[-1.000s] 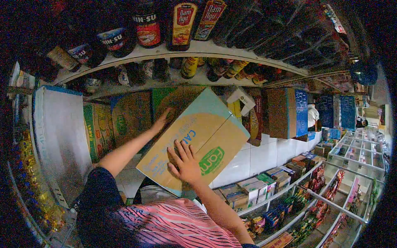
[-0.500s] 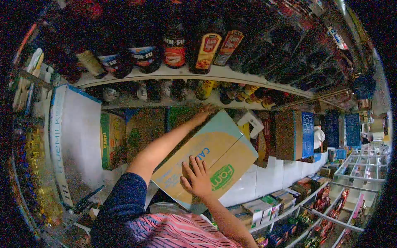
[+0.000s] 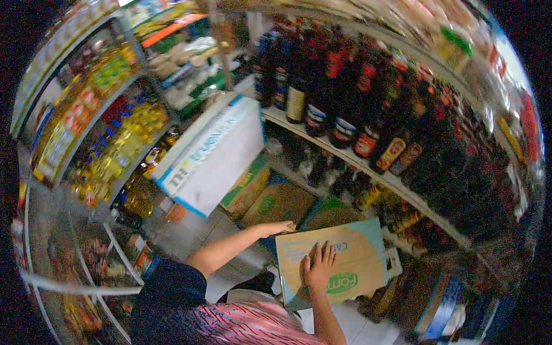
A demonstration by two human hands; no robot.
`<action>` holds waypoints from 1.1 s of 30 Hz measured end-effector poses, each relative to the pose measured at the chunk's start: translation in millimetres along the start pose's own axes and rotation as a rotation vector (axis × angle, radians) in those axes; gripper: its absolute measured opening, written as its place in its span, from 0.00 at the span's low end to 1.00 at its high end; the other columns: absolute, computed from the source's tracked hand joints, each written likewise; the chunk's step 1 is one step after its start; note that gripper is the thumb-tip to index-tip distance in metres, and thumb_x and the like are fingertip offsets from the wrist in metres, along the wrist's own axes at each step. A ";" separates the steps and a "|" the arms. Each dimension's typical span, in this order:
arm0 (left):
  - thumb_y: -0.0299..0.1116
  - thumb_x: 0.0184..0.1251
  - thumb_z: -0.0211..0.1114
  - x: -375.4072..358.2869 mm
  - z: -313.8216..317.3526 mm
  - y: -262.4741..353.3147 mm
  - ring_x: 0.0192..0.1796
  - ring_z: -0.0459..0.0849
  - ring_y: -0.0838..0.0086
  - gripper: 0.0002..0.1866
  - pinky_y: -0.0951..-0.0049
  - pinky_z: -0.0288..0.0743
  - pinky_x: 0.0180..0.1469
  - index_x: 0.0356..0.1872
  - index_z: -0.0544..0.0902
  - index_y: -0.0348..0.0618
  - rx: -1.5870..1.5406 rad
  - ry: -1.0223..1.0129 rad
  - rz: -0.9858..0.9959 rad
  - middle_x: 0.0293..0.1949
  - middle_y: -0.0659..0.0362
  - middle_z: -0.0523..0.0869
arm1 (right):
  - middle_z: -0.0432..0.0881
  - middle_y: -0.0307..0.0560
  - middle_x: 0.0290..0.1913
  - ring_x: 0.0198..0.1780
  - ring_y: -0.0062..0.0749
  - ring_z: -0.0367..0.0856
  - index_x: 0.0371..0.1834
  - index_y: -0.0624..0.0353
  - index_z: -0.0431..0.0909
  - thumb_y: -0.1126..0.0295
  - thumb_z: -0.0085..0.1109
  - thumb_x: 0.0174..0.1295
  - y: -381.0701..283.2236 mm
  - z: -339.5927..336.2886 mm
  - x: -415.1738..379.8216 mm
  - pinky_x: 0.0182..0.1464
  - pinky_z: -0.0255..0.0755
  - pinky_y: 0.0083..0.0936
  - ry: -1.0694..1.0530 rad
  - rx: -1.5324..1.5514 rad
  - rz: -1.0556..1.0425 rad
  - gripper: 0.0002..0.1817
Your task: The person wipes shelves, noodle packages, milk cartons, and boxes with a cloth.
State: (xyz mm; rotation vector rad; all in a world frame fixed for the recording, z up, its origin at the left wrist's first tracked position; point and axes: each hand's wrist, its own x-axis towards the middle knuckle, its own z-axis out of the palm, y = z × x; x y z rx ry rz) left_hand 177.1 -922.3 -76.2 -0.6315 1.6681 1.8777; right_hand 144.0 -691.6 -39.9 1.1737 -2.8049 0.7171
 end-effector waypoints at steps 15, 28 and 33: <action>0.48 0.60 0.50 -127.4 142.5 -155.0 0.33 0.80 0.66 0.18 0.64 0.73 0.39 0.37 0.78 0.46 -1.217 0.241 0.349 0.31 0.60 0.82 | 0.58 0.60 0.60 0.62 0.51 0.56 0.56 0.64 0.62 0.71 0.53 0.51 -9.8 -9.1 -31.9 0.63 0.50 0.36 -0.213 0.580 -0.282 0.27; 0.40 0.62 0.54 -205.5 81.8 -66.2 0.55 0.69 0.64 0.22 0.64 0.61 0.56 0.53 0.66 0.39 0.063 1.104 0.695 0.52 0.54 0.70 | 0.70 0.53 0.45 0.48 0.45 0.68 0.49 0.64 0.68 0.73 0.56 0.49 -183.2 -30.0 13.3 0.51 0.62 0.33 -0.020 0.756 -0.502 0.21; 0.31 0.54 0.56 -289.6 -50.3 -29.0 0.52 0.68 0.53 0.20 0.59 0.61 0.55 0.49 0.69 0.36 0.777 1.433 1.004 0.49 0.48 0.70 | 0.67 0.56 0.47 0.48 0.51 0.68 0.48 0.65 0.67 0.76 0.57 0.48 -266.9 -10.7 91.2 0.51 0.64 0.34 0.136 0.634 -0.566 0.21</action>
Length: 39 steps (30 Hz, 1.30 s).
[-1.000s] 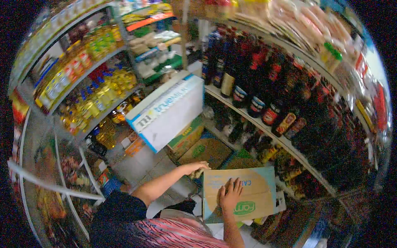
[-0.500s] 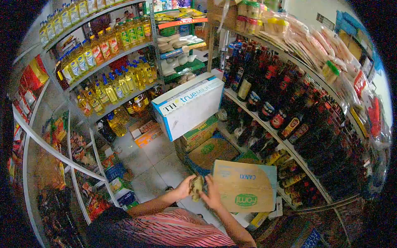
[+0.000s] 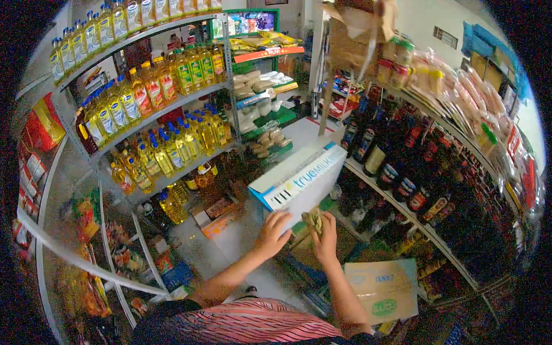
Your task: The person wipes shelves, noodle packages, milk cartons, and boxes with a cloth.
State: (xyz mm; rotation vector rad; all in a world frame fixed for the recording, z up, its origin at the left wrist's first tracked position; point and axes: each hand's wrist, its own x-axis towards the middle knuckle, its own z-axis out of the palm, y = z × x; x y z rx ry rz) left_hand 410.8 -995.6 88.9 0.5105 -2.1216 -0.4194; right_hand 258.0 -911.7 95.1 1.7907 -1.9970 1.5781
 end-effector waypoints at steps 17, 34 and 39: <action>0.37 0.59 0.54 26.5 10.8 -105.1 0.55 0.68 0.63 0.19 0.62 0.58 0.57 0.50 0.71 0.40 0.042 -0.127 0.213 0.52 0.54 0.72 | 0.71 0.58 0.43 0.46 0.53 0.68 0.41 0.67 0.70 0.82 0.54 0.42 103.0 83.7 146.2 0.49 0.64 0.38 -0.005 -0.421 0.047 0.18; 0.32 0.52 0.59 32.1 16.0 -145.8 0.47 0.74 0.61 0.13 0.61 0.68 0.50 0.39 0.70 0.44 0.042 -0.010 0.389 0.42 0.55 0.74 | 0.74 0.54 0.39 0.40 0.50 0.72 0.43 0.62 0.71 0.74 0.57 0.47 49.0 104.4 111.9 0.44 0.66 0.36 -0.158 -0.192 -0.094 0.17; 0.32 0.47 0.59 42.9 6.2 -135.6 0.42 0.76 0.63 0.10 0.65 0.70 0.47 0.32 0.75 0.43 0.066 -0.102 0.346 0.38 0.55 0.76 | 0.76 0.56 0.27 0.28 0.47 0.73 0.29 0.64 0.74 0.66 0.54 0.55 160.1 65.3 216.3 0.31 0.66 0.32 0.082 -0.068 0.224 0.11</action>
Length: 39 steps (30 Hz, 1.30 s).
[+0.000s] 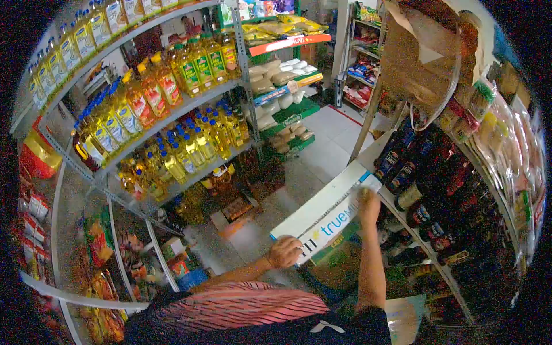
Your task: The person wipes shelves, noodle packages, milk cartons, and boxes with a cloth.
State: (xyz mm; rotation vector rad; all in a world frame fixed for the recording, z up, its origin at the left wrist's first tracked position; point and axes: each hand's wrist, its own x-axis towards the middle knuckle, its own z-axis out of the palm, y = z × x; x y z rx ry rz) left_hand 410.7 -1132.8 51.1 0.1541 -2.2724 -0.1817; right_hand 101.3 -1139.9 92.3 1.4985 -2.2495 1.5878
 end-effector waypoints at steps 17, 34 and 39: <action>0.35 0.47 0.58 -5.6 -0.3 -2.0 0.43 0.76 0.62 0.10 0.63 0.72 0.46 0.30 0.76 0.42 0.046 0.023 0.013 0.37 0.55 0.75 | 0.74 0.61 0.42 0.47 0.56 0.72 0.45 0.65 0.70 0.74 0.59 0.46 -121.3 20.7 -160.5 0.49 0.66 0.36 -0.272 -0.065 -0.250 0.20; 0.34 0.52 0.61 -17.1 -22.0 -7.8 0.57 0.63 0.54 0.22 0.52 0.55 0.60 0.48 0.67 0.39 -0.069 -0.063 -0.488 0.50 0.50 0.67 | 0.70 0.60 0.46 0.46 0.58 0.71 0.50 0.58 0.65 0.72 0.61 0.41 -122.8 30.7 -149.8 0.46 0.68 0.39 -0.236 -0.209 -0.150 0.28; 0.43 0.54 0.60 -31.7 -26.0 -19.3 0.60 0.61 0.58 0.26 0.52 0.53 0.61 0.52 0.67 0.44 0.010 -0.153 -0.314 0.55 0.54 0.66 | 0.77 0.55 0.34 0.39 0.52 0.76 0.43 0.61 0.72 0.70 0.59 0.48 -94.9 27.1 -138.7 0.41 0.70 0.34 -0.205 -0.128 -0.150 0.18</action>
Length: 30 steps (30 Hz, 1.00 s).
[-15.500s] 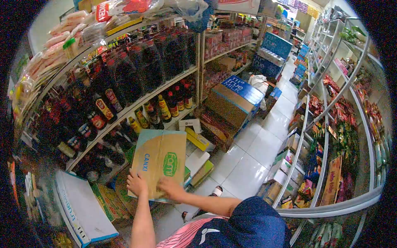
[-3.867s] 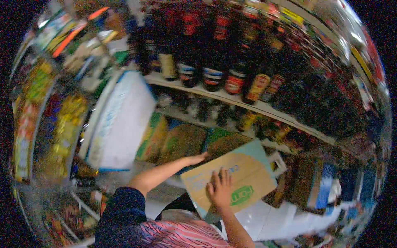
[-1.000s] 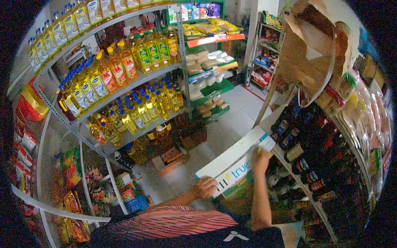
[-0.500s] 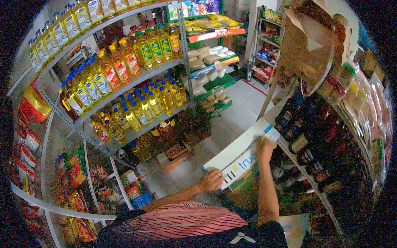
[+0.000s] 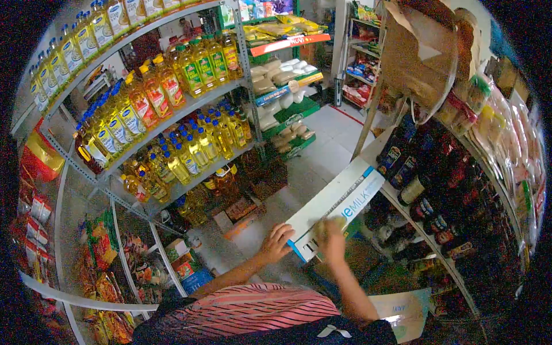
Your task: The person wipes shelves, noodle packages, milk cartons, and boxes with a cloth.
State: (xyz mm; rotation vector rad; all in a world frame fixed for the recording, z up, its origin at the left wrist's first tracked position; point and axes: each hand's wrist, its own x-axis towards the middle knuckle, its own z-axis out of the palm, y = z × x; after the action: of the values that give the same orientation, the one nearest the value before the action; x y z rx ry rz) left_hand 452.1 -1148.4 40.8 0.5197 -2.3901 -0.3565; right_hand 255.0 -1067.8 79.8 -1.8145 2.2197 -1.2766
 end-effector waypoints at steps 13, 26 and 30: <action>0.57 0.60 0.45 -9.5 26.2 -18.8 0.57 0.63 0.58 0.27 0.56 0.60 0.55 0.53 0.68 0.50 0.049 0.146 0.068 0.54 0.56 0.67 | 0.69 0.63 0.47 0.49 0.54 0.70 0.46 0.62 0.71 0.77 0.52 0.46 -43.1 14.3 -22.1 0.47 0.69 0.40 -0.207 -0.104 0.129 0.19; 0.58 0.61 0.43 -9.1 42.4 -30.7 0.56 0.65 0.57 0.27 0.56 0.60 0.56 0.51 0.70 0.49 0.049 0.268 0.129 0.52 0.55 0.68 | 0.77 0.61 0.31 0.35 0.56 0.74 0.37 0.66 0.73 0.61 0.57 0.51 157.9 -33.2 145.2 0.36 0.67 0.41 0.313 -0.206 0.183 0.18; 0.58 0.60 0.45 -8.9 33.7 -27.0 0.56 0.65 0.58 0.27 0.56 0.62 0.55 0.51 0.69 0.50 0.048 0.228 0.118 0.52 0.55 0.68 | 0.75 0.61 0.37 0.37 0.54 0.74 0.43 0.64 0.70 0.58 0.46 0.60 74.7 -18.8 81.1 0.37 0.68 0.41 0.154 -0.195 0.193 0.19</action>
State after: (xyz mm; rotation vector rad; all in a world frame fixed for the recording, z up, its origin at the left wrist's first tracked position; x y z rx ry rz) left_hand 443.6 -1164.3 0.5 0.4151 -2.2004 -0.1776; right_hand 158.3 -1123.4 87.3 -1.5525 2.6112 -1.2409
